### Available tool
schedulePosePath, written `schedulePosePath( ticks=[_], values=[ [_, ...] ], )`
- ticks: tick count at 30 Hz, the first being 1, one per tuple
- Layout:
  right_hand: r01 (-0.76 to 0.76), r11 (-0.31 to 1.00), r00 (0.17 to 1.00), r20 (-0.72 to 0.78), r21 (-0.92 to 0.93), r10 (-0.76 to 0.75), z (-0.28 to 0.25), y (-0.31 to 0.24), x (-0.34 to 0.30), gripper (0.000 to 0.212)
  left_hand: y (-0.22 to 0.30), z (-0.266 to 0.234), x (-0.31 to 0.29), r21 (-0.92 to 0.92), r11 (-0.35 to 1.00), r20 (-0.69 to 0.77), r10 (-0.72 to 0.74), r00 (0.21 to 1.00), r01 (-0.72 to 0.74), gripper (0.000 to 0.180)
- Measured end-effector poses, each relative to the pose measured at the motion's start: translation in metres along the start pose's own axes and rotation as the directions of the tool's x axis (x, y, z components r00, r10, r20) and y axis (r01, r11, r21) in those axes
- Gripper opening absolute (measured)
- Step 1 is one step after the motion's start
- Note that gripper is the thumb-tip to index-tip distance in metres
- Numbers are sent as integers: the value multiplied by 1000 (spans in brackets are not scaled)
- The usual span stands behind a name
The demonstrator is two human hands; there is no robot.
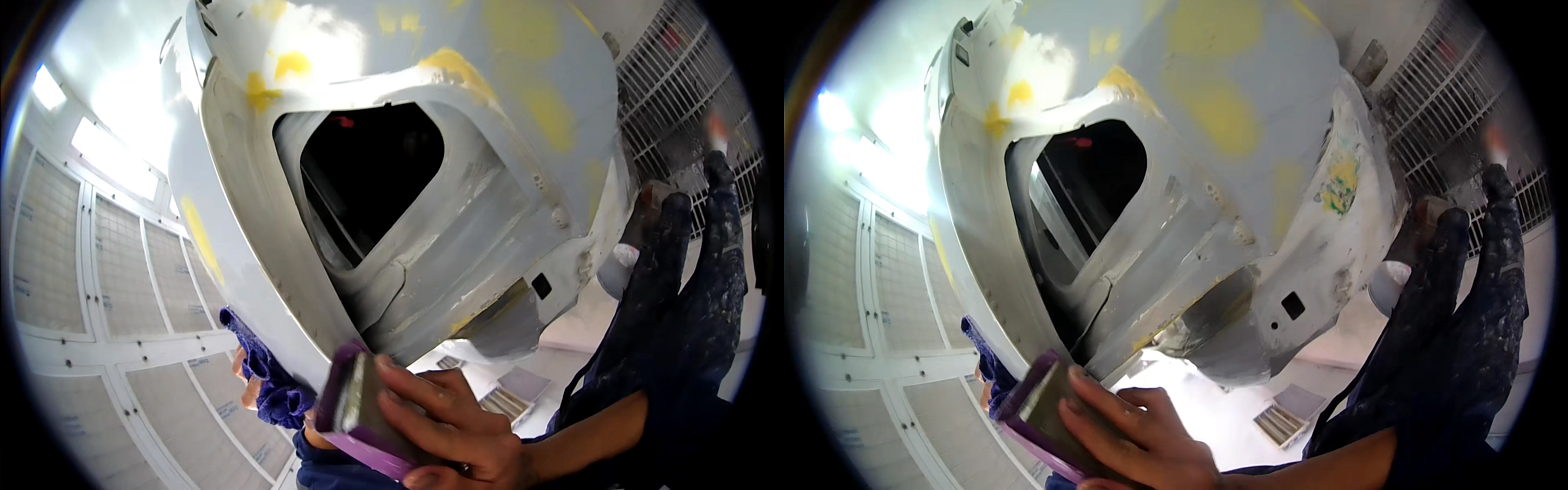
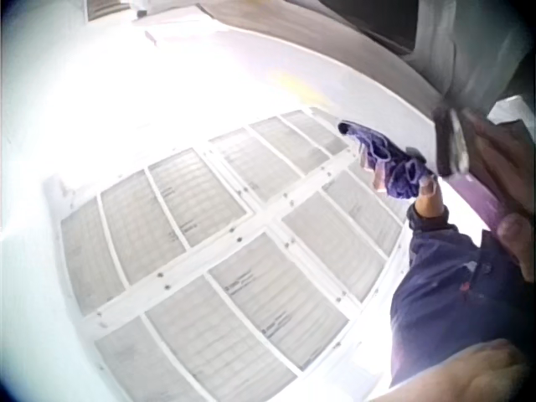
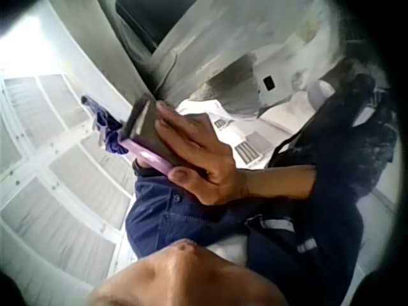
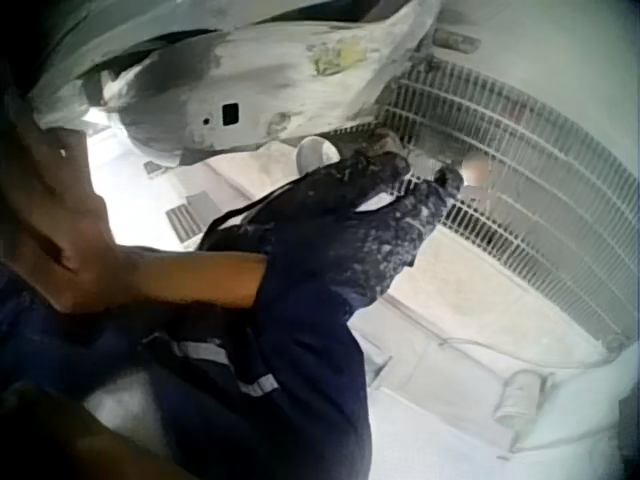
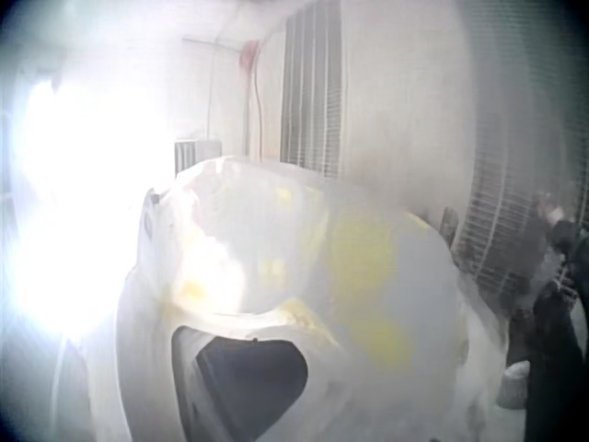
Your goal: The person sands the surface of a white car hood using a sanding block and wipes it with a cloth. They work on multiple areas of the hood, including around the headlight cutouts, and occasionally dip the sanding block into a bucket of water.
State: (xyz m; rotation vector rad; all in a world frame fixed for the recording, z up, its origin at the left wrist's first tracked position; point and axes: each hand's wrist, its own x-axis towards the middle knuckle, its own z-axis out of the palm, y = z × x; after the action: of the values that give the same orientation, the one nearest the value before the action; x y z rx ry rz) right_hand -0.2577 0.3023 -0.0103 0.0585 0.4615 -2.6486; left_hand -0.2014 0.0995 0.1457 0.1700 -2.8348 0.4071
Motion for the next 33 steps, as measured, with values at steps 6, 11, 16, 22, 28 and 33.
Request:
schedulePosePath(
  ticks=[6,11,16,22,28,33],
  values=[
    [-78,995,997,30,54,77,-3,-14,8,60,8,-4,7,20,999,33,-31,999,30,72],
    [-63,998,998,7,21,63,-2,-23,7,58,15,-6,11,51,997,59,-64,996,61,72],
    [-168,986,986,11,11,168,2,-24,29,57,16,-8,10,61,993,90,-111,990,105,72],
    [-356,934,918,193,18,346,-38,-50,1,62,17,-12,15,62,990,91,-135,987,129,72],
    [-417,906,906,106,70,409,-34,-60,3,64,26,-21,22,95,984,117,-162,980,151,72],
    [-236,971,954,182,-35,239,-11,-13,2,62,23,-13,25,56,988,128,-147,981,141,72]
  ],
)
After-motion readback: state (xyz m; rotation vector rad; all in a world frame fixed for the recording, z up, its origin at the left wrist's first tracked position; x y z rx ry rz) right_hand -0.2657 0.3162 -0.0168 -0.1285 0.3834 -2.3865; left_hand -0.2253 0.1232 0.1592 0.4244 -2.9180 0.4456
